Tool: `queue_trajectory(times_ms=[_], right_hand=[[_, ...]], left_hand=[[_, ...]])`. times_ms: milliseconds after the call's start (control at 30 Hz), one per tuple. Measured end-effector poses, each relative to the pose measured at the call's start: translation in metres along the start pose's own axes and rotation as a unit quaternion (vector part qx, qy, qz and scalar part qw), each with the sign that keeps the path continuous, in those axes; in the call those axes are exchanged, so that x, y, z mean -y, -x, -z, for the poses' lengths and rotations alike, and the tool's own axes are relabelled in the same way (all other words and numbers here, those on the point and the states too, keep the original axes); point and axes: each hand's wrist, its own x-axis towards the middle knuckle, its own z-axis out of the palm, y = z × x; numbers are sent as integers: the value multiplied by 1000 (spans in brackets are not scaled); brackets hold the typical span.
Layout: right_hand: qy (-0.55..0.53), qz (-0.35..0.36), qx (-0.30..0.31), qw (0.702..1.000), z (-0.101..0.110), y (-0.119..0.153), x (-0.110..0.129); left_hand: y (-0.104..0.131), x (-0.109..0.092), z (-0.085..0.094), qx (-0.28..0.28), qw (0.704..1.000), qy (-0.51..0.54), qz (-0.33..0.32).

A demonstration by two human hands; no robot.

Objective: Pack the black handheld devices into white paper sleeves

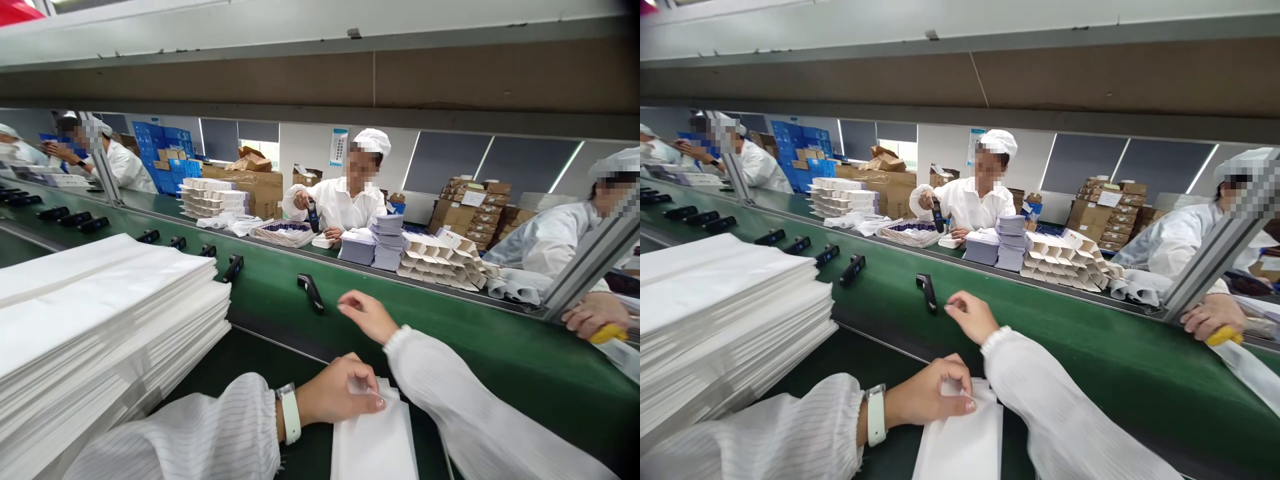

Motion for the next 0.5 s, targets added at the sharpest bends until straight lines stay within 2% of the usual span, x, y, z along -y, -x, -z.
queue_trajectory(times_ms=[67,133,233,333,433,500], right_hand=[[14,-24,-6,1000,-29,-38,8],[-2,-52,-21,998,-55,-68,11],[-55,-81,-39,994,-70,-88,6],[-123,-102,-39,986,-51,-72,-12],[-202,-107,-40,973,-8,-28,-27],[-330,-92,-34,939,21,4,-27]], left_hand=[[1,-4,-3,6,999,-9,-33],[1,-8,-4,18,997,39,-66],[2,-10,-3,28,993,96,-69],[1,-7,0,5,999,37,-12],[1,-4,3,-11,1000,-1,26],[0,-4,4,-5,1000,-1,19]])
